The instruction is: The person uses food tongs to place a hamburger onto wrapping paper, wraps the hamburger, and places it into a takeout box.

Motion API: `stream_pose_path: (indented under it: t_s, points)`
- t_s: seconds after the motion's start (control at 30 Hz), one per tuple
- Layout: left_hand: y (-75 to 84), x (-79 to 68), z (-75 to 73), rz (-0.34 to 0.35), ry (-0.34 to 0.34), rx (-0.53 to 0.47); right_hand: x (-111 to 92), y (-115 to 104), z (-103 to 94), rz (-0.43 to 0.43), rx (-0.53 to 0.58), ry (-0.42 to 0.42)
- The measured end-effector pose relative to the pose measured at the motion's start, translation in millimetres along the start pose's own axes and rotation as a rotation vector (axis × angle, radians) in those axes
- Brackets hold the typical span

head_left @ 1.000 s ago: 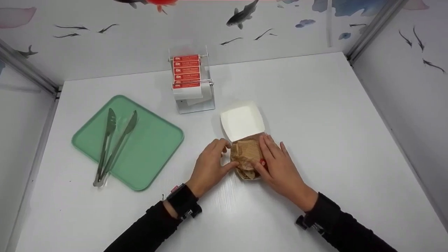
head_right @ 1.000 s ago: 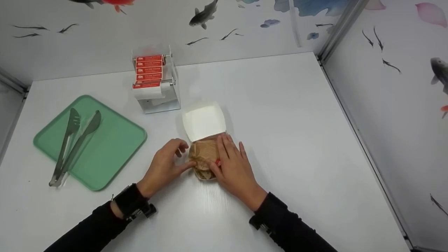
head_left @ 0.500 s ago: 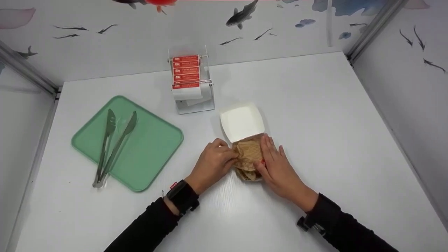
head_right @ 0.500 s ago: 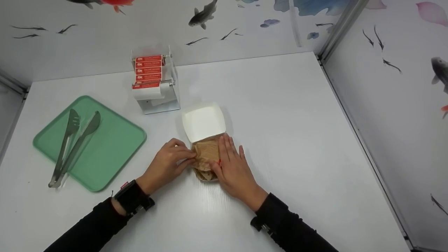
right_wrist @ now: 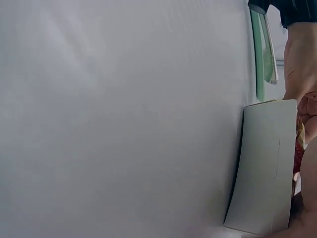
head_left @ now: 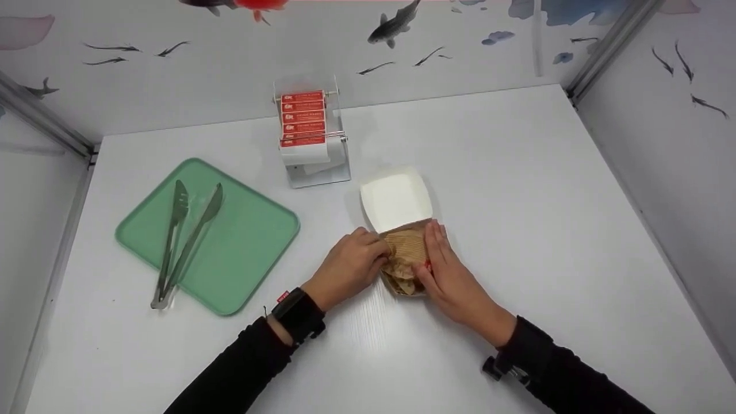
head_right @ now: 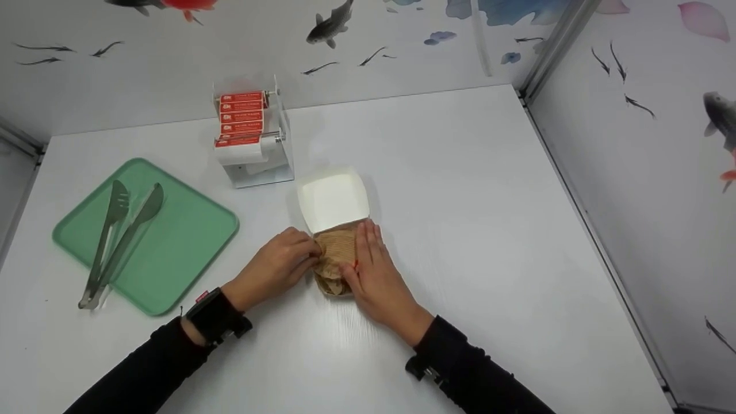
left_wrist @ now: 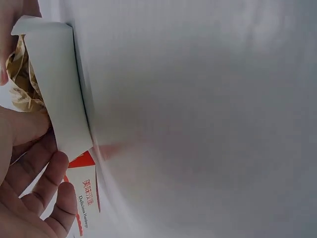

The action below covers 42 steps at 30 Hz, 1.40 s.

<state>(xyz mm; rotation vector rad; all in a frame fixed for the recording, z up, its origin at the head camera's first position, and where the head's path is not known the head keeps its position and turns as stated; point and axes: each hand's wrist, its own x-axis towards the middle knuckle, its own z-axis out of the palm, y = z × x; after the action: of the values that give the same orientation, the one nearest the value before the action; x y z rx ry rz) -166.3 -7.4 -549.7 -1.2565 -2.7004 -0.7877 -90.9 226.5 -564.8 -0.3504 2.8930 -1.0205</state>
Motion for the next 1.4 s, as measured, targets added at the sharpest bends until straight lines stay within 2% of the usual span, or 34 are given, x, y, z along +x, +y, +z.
stream_pose_path:
  t_s: [0.23,0.4,0.6,0.77,0.83,0.9,1.03,1.1,1.2,1.3,1.4]
  points:
    - [-7.8,-3.4,-3.3,0.026,0.054,0.027,4.4,-8.4,7.3,0.014,0.002,0.024]
    - [-12.1,-3.3,-4.0,0.006,0.089,0.008,6.3,-12.6,12.2,0.019,0.006,0.035]
    - [-13.0,-1.7,-3.9,-0.063,0.041,-0.032,8.1,-17.3,15.0,0.045,0.026,0.036]
    - [-14.0,-3.4,-11.2,-0.13,0.007,-0.057,11.9,-23.0,15.9,0.067,0.032,0.045]
    - [-13.0,-5.5,-14.7,-0.119,0.024,-0.046,13.6,-25.3,16.2,0.074,0.028,0.051]
    - [-9.3,-8.6,-17.5,-0.09,0.07,-0.015,14.3,-27.0,16.5,0.08,0.011,0.061]
    - [6.3,-16.4,-21.3,-0.029,0.157,0.059,15.0,-30.5,18.9,0.065,-0.026,0.091]
    - [16.0,-19.8,-20.4,0.006,0.152,0.082,14.4,-32.2,20.1,0.053,-0.017,0.091]
    - [25.8,-24.4,-14.7,0.055,0.106,0.134,12.6,-34.7,20.7,0.032,0.053,0.053]
    - [29.5,-26.9,-9.5,0.049,0.085,0.168,11.2,-36.4,16.4,0.035,0.149,0.015]
    - [30.9,-27.1,-8.0,0.027,0.083,0.172,12.8,-34.6,3.8,0.058,0.216,0.02]
